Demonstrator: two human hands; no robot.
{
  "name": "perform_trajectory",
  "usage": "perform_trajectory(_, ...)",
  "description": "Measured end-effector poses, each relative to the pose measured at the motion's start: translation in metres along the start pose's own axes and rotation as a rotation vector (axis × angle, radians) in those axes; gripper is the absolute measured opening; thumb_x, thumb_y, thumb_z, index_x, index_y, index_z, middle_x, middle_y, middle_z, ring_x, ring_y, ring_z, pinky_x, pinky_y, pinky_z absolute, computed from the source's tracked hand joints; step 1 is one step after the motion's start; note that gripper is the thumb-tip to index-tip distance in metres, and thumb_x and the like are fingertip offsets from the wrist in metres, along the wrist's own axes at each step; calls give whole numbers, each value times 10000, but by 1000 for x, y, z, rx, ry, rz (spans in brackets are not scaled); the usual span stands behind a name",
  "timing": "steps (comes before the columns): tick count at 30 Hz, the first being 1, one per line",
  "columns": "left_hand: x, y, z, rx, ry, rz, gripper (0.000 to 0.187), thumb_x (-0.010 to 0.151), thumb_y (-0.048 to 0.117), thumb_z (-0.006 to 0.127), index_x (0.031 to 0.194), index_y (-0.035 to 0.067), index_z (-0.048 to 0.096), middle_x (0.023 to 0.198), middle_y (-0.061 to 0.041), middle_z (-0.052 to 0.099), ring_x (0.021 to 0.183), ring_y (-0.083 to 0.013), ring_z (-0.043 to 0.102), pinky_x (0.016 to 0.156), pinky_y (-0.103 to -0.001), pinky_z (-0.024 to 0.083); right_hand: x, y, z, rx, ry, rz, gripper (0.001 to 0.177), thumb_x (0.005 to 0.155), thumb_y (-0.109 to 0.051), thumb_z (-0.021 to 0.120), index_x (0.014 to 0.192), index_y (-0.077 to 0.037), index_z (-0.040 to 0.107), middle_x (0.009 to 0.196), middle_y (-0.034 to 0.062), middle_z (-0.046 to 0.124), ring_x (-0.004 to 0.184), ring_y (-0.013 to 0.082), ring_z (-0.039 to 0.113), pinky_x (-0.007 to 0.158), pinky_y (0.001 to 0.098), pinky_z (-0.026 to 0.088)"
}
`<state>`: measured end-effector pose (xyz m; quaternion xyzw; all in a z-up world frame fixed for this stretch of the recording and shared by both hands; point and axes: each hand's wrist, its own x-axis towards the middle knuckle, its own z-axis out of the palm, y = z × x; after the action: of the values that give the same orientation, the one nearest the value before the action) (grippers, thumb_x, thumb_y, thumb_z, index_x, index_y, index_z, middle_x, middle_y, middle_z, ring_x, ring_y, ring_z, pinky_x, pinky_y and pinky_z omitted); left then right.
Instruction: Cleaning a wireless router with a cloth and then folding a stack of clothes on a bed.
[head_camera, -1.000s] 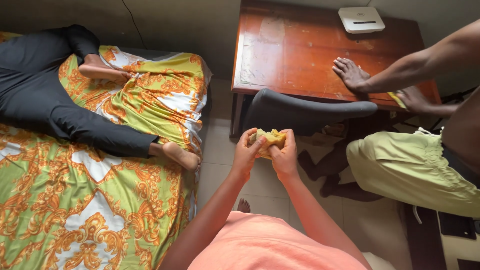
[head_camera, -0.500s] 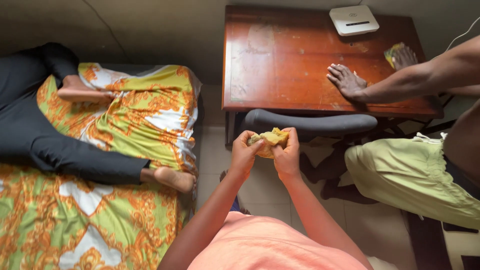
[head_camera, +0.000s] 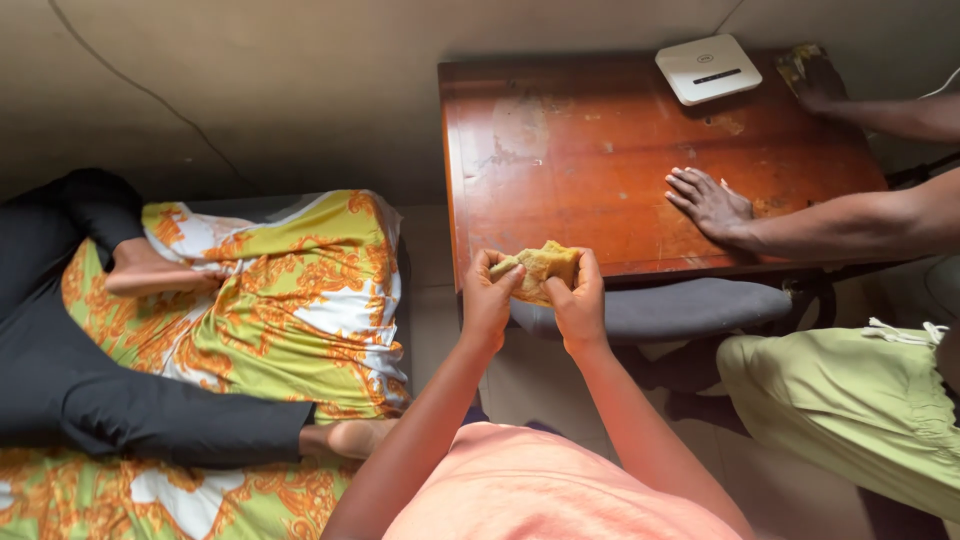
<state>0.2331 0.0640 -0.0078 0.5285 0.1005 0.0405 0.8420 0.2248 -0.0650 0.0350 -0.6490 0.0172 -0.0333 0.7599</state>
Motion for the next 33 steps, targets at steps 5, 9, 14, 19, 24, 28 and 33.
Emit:
perform_trajectory(5, 25, -6, -2, -45, -10, -64, 174, 923, 12, 705, 968, 76, 548, 912, -23, 648, 824, -83, 619, 697, -266, 520, 19, 14, -1, -126, 75, 0, 386, 823, 22, 632, 1190, -33, 525, 1098, 56, 609, 992, 117, 580, 862, 283, 524)
perform_trajectory(9, 41, -7, 4, -80, 42, -103, 179, 922, 12, 701, 970, 84, 545, 902, -17, 636, 807, -80, 611, 690, -268, 528, 37, 23, -9, -119, 110, -8, 452, 818, 18, 660, 1232, -56, 495, 1141, 29, 571, 993, 122, 572, 863, 290, 543)
perform_trajectory(14, 68, -33, 15, -65, 76, -71, 185, 937, 18, 712, 980, 85, 544, 911, -17, 630, 813, -70, 592, 709, -257, 521, 67, 34, -32, -183, 127, 1, 387, 839, 14, 674, 1193, -49, 530, 1106, 40, 590, 990, 121, 572, 865, 281, 549)
perform_trajectory(19, 101, -53, 36, -92, 106, -153, 175, 939, 42, 716, 972, 79, 549, 890, -24, 640, 782, -81, 600, 677, -273, 534, 111, 43, -61, -172, 77, 30, 276, 868, 8, 667, 1120, -46, 566, 1040, 28, 608, 934, 100, 588, 830, 257, 529)
perform_trajectory(24, 135, -79, 63, -156, 160, -354, 162, 941, 83, 696, 1024, 103, 559, 914, -35, 679, 784, -136, 667, 630, -295, 544, 168, 55, -102, -220, 31, 72, 152, 885, -2, 668, 1019, -50, 613, 963, 6, 646, 871, 71, 609, 787, 232, 529)
perform_trajectory(28, 158, -110, 82, -231, 188, -439, 171, 943, 104, 695, 1060, 120, 571, 939, -46, 697, 803, -157, 689, 643, -303, 560, 219, 76, -145, -244, 58, 176, 115, 894, -27, 672, 986, -75, 622, 934, -12, 649, 831, 67, 606, 707, 229, 521)
perform_trajectory(33, 182, -149, 99, -285, 227, -509, 239, 919, 145, 713, 1112, 146, 572, 986, -39, 699, 836, -175, 692, 672, -354, 552, 291, 133, -209, -307, 125, 269, 135, 882, -36, 685, 996, -88, 634, 908, 1, 658, 777, 90, 636, 611, 240, 502)
